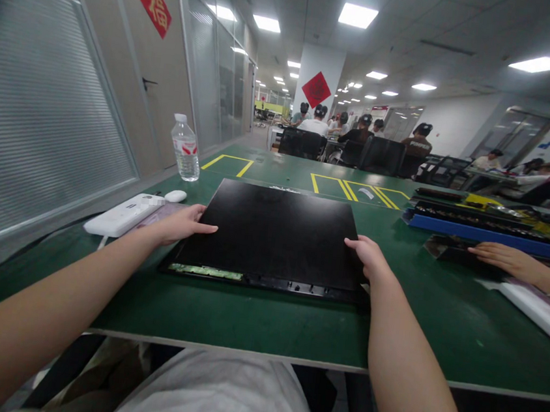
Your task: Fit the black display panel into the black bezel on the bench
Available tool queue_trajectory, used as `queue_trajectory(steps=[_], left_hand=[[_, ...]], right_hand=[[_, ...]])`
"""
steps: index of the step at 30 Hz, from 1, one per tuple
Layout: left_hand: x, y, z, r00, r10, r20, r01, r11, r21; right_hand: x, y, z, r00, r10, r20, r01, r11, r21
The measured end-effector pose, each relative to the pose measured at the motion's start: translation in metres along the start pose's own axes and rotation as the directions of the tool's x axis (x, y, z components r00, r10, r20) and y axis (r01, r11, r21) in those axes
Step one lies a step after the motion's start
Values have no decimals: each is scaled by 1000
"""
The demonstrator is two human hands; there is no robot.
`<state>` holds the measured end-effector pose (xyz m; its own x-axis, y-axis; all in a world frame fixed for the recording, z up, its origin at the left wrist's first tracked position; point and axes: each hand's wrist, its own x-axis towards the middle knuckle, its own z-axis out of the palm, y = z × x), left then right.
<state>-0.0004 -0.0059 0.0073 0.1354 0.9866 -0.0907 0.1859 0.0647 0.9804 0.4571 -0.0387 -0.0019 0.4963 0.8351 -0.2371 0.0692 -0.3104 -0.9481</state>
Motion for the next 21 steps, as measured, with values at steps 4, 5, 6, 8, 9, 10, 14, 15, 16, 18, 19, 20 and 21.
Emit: queue_trajectory(steps=[4, 5, 6, 8, 9, 10, 14, 15, 16, 18, 19, 20, 21], left_hand=[[1, -1, -1, 1000, -3, 3, 3, 1000, 2], [1, -1, -1, 1000, -4, 4, 4, 1000, 0], [1, -1, -1, 1000, -5, 3, 5, 1000, 0], [0, -1, -1, 1000, -3, 0, 3, 1000, 1], [0, -1, -1, 1000, -2, 1, 2, 1000, 0], [0, -1, -1, 1000, -3, 3, 3, 1000, -6], [1, -1, 1, 1000, -10, 13, 11, 997, -71], [1, 0, 1, 1000, -11, 11, 12, 996, -87], [0, 0, 1, 1000, -11, 8, 12, 995, -99], [0, 0, 2, 1000, -11, 5, 12, 994, -111], [-1, 0, 2, 1000, -13, 4, 13, 994, -113], [-1, 0, 2, 1000, -15, 6, 16, 993, -115], [-1, 1, 2, 1000, -19, 7, 19, 993, -116]], right_hand=[[1, 1, 0, 1000, -2, 20, 2, 1000, 5], [1, 1, 0, 1000, -1, 26, 1, 1000, 3], [1, 1, 0, 1000, 4, 28, -4, 1000, 3], [-1, -1, 0, 1000, 18, 22, -18, 1000, 6], [-2, -1, 0, 1000, 24, 18, -24, 1000, 8], [-3, -2, 1, 999, 27, 17, -28, 1000, 10], [-6, -4, 2, 999, 32, 22, -32, 999, 4], [-6, -4, 2, 999, 29, 23, -29, 1000, 5], [-5, -4, 2, 999, 24, 22, -25, 1000, 8], [-4, -2, 2, 1000, 15, 18, -15, 1000, 12], [-3, -2, 2, 1000, 11, 16, -11, 1000, 13], [-2, -1, 1, 1000, 9, 15, -9, 1000, 12], [-1, -1, 1, 1000, 10, 17, -10, 1000, 10]])
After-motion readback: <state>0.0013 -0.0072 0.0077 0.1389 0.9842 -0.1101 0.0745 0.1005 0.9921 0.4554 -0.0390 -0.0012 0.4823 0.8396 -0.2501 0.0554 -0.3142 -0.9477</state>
